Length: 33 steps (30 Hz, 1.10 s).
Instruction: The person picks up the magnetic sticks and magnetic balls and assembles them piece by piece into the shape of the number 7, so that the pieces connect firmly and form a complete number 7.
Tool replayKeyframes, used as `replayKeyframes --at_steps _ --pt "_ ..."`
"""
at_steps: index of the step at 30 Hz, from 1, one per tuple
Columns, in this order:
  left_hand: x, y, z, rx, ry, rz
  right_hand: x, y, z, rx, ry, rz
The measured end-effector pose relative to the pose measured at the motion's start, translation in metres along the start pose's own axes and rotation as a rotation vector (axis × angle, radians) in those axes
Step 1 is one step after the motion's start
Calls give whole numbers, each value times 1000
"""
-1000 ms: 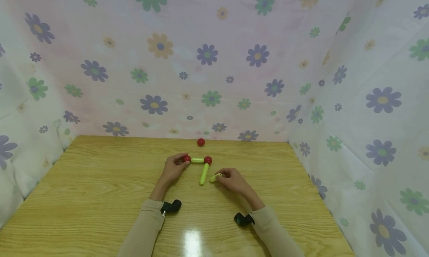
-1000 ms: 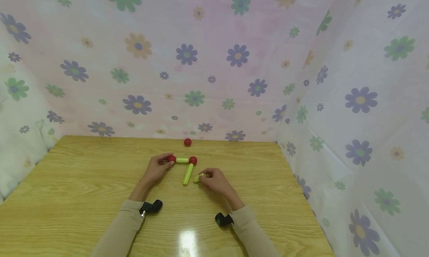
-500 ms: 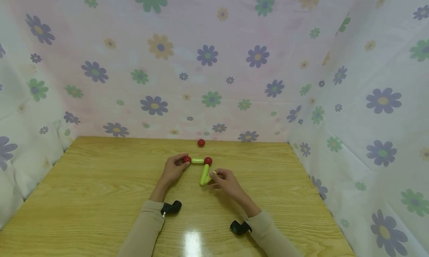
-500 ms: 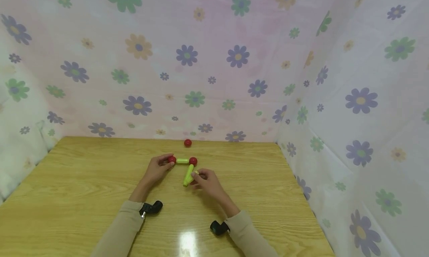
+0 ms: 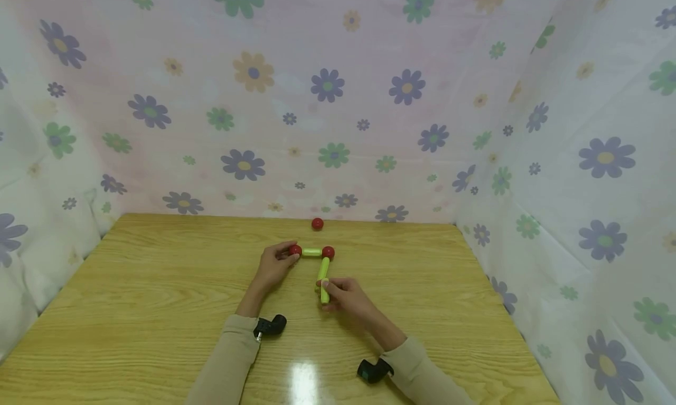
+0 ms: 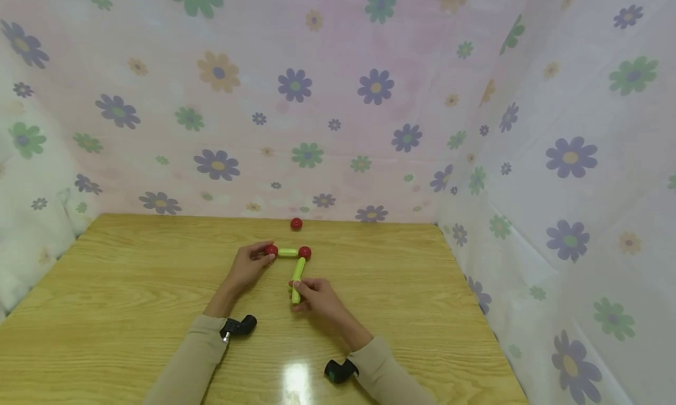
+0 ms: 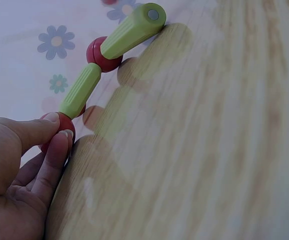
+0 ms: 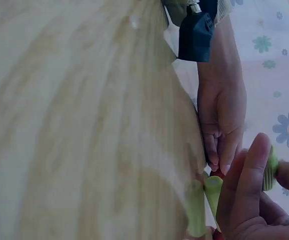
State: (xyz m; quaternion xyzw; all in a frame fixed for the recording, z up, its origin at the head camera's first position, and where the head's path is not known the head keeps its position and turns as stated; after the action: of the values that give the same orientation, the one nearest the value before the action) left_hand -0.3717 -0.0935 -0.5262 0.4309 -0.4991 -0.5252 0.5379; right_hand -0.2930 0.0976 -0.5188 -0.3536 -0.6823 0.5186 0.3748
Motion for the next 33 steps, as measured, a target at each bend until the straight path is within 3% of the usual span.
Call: replayKeyframes --at_steps 4,11,23,33 --pt "0 0 1 -3 2 1 -4 8 -1 -59 -46 -23" --pt "1 0 2 -3 8 11 -5 14 -6 -122 -91 -163" --pt "0 1 0 -5 8 12 -8 15 -8 -135 -121 -184" --pt "0 -1 1 -7 4 5 -9 15 -3 -140 -95 -256"
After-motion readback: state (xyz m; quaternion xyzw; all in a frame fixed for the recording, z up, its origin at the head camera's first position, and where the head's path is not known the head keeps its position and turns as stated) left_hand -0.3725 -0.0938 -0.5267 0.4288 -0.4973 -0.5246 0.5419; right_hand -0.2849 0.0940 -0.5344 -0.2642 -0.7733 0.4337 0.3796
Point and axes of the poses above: each hand's wrist, its own z-axis towards the middle knuckle, its own x-axis out of the back of the hand, y = z × x, the point moved 8 cm from there along z, towards the middle knuckle, and after that the axes turned 7 degrees about -z, right-handed, at the moved point
